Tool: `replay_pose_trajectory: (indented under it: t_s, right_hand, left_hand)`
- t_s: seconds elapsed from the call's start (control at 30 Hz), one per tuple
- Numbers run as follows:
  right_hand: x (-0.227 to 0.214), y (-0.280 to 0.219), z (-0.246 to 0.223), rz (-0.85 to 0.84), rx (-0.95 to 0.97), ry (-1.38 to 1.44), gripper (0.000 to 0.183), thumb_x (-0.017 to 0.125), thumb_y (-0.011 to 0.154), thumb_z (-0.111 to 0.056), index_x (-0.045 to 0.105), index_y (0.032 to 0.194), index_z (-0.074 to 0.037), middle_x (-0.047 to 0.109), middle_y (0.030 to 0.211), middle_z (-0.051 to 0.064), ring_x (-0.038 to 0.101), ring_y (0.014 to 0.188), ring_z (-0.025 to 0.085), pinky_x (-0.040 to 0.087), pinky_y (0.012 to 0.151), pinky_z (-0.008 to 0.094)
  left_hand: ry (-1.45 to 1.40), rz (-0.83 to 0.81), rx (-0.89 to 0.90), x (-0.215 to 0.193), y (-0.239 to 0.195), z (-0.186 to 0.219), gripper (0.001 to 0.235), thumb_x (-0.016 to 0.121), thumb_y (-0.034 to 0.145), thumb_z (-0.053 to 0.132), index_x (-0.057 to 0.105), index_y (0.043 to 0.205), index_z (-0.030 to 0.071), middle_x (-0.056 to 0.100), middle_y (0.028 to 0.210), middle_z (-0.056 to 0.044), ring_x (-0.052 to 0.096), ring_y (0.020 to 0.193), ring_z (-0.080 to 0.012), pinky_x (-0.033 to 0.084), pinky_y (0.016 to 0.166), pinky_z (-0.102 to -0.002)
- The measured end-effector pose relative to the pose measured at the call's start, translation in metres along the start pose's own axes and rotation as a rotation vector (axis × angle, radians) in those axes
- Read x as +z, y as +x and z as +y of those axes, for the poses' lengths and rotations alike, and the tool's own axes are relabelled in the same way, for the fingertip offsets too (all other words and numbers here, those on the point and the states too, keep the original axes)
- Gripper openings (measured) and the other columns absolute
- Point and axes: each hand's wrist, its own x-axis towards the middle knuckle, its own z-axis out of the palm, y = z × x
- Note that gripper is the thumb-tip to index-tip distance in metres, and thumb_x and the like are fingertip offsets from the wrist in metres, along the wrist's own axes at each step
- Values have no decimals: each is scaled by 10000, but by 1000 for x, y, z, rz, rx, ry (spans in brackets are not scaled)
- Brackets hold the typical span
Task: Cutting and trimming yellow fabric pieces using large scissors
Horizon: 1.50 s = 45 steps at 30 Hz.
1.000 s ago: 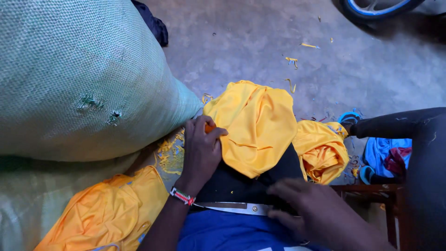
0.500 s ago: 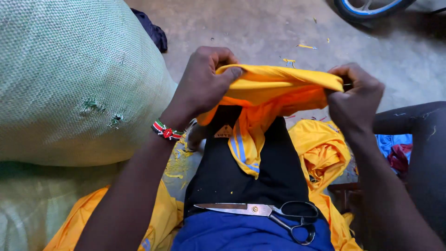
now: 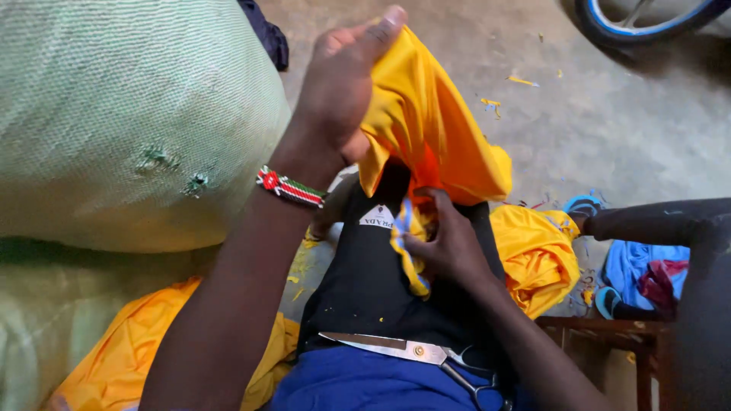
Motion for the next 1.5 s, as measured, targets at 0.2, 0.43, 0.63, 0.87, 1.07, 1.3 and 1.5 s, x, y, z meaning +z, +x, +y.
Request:
replay_pose_trajectory:
  t_s: [0.2, 0.43, 0.63, 0.87, 1.07, 1.3, 1.5]
  right_hand:
    - [-38, -15, 23, -4, -215, -109, 24, 654, 863, -194, 658, 841, -189, 514, 648, -50, 449, 619, 47, 358, 551, 297]
    - [-196, -62, 184, 402, -131, -574, 312, 507, 809, 38, 722, 1034, 58, 708, 1019, 138, 622, 886, 257, 420, 711, 305]
    - [-219, -101, 251, 473, -198, -372, 531, 694, 684, 120, 555, 1195, 74, 518, 1327, 238, 510, 1177, 336, 412, 1002, 380]
    - [-161, -74, 72, 28, 58, -217, 265, 607, 841, -31, 706, 1072, -114, 713, 1303, 52, 643, 1273, 192, 464, 1060, 352]
    - [-77, -33, 51, 71, -92, -225, 587, 770, 818, -320, 590, 1358, -175, 599, 1442, 79, 526, 1350, 304, 458, 1042, 488]
    - [-50, -32, 66, 277, -183, -316, 494, 814, 837, -382, 667, 1243, -140, 640, 1149, 147, 612, 1151, 409, 474, 1011, 498]
    - [-48, -22, 84, 274, -4, -238, 395, 812, 826, -329, 672, 1169, -192, 662, 1014, 89, 628, 1061, 368, 498, 937, 495]
  left_hand:
    - [140, 510, 235, -70, -22, 77, 231, 736, 806, 216, 634, 687, 48, 728, 742, -162, 754, 685, -316, 681, 687, -486]
    - [607, 840, -24, -175, -158, 52, 204, 624, 1027, 323, 609, 997, 123, 718, 895, -64, 733, 735, -227, 588, 549, -367]
    - [1530, 913, -270, -264, -207, -28, 248, 713, 939, 325, 754, 823, 109, 727, 713, -101, 668, 692, -206, 468, 653, -419]
    - [1595, 148, 442, -127, -117, -79, 108, 718, 851, 45, 677, 950, 61, 671, 885, -100, 614, 848, -298, 473, 808, -427]
    - [1963, -406, 358, -95, -52, -179, 543, 774, 733, 240, 609, 1247, 182, 650, 1093, -73, 597, 1057, -312, 427, 893, -456]
    - [1528, 324, 126, -135, -16, -141, 299, 700, 889, 305, 741, 1117, 115, 742, 950, -202, 708, 944, -453, 550, 797, -557]
    - [984, 1241, -135, -296, -90, -109, 208, 578, 843, 224, 773, 861, 155, 702, 724, -74, 686, 508, -246, 551, 457, -275]
